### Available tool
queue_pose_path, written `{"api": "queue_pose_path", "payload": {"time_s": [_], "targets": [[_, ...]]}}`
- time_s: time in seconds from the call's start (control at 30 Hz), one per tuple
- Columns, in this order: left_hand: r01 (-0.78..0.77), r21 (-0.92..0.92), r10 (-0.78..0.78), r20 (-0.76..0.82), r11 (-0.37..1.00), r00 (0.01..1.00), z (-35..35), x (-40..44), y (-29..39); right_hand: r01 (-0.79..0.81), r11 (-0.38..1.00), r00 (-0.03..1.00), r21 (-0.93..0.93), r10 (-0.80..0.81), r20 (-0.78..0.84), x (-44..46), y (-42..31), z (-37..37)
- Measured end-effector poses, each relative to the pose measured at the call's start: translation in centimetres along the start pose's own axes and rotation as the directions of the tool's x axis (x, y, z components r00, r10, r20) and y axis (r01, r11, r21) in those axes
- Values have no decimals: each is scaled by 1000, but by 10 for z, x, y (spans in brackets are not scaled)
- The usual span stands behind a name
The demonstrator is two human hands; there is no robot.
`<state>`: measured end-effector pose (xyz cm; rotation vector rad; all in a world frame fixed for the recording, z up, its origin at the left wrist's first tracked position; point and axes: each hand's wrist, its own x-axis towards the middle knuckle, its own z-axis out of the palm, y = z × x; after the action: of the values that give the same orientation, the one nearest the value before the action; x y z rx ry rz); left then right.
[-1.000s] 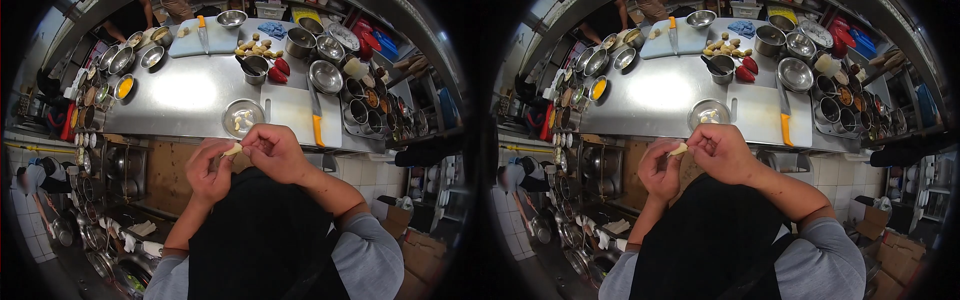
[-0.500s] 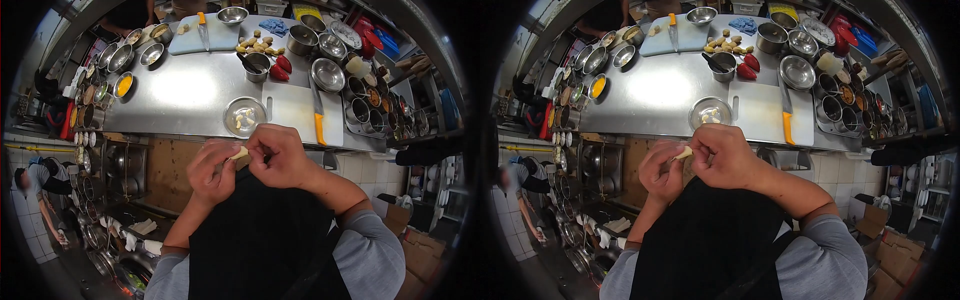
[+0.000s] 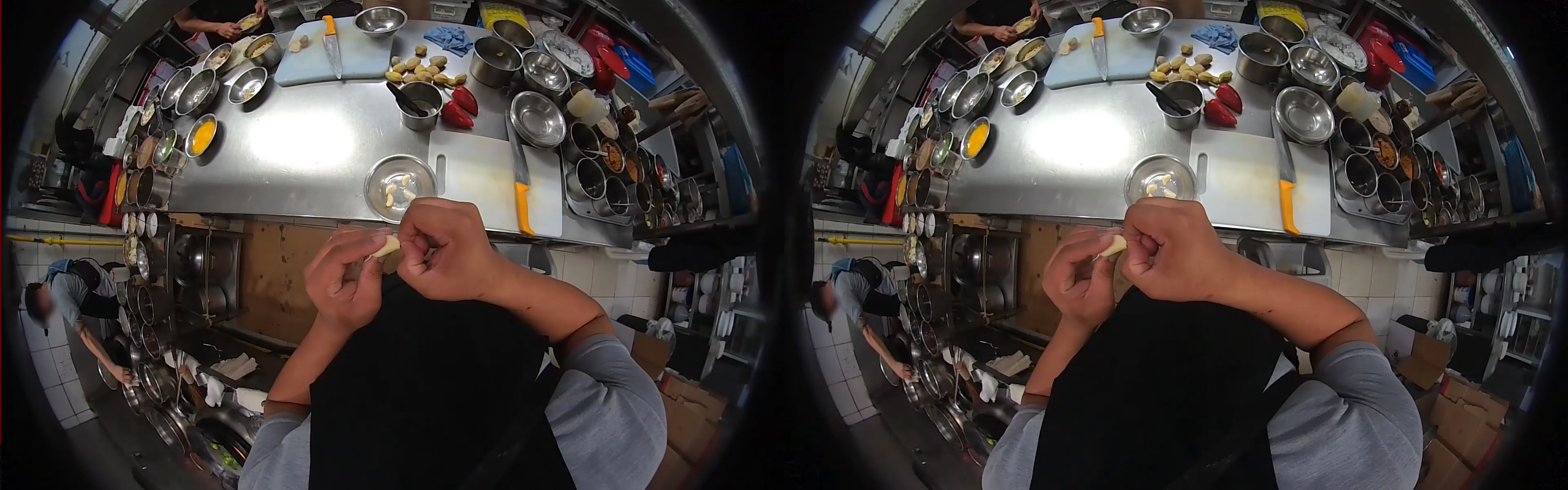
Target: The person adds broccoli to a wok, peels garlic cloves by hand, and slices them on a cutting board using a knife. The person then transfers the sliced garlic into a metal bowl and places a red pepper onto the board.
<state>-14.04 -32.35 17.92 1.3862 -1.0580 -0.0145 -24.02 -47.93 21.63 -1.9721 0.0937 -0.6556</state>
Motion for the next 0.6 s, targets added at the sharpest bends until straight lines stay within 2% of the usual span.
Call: {"api": "queue_pose_path", "payload": {"time_s": [0.1, 0.17, 0.2, 0.23, 0.27, 0.33, 0.37, 0.47, 0.53, 0.57, 0.6], "targets": [[19, -43, -19, -5, 999, 1000, 3, -5, -1, 31, 999, 1000, 11, -31, 0, -3, 8, 3], [19, -77, -19, 1, 997, 1000, 6, -10, 2, -98, 987, 993, 128, 89, 78, -5, 11, 1], [107, -150, -114, -35, 983, 993, 9, -12, 5, -98, 987, 993, 127, 89, 78, -5, 11, -1], [191, -226, -210, -63, 955, 976, 11, -14, 7, -169, 966, 982, 195, 148, 116, -6, 10, -5], [191, -227, -211, -66, 955, 975, 12, -16, 8, -240, 936, 966, 259, 203, 161, -6, 8, -7], [312, -392, -366, -68, 865, 928, 12, -19, 7, -228, 935, 972, 272, 200, 126, -5, 3, -6], [310, -391, -364, -71, 867, 929, 11, -19, 8, -217, 933, 976, 286, 201, 86, -5, 0, -6], [313, -384, -356, -44, 869, 933, 9, -21, 8, -215, 949, 975, 232, 195, 103, -6, -8, -10], [204, -328, -238, -66, 922, 969, 10, -21, 6, -198, 965, 978, 171, 182, 105, -6, -13, -12], [203, -329, -236, -66, 922, 969, 11, -20, 6, -179, 978, 980, 110, 167, 109, -6, -14, -12], [122, -242, -144, -77, 963, 987, 10, -18, 4, -177, 978, 980, 110, 165, 109, -7, -14, -12]]}}
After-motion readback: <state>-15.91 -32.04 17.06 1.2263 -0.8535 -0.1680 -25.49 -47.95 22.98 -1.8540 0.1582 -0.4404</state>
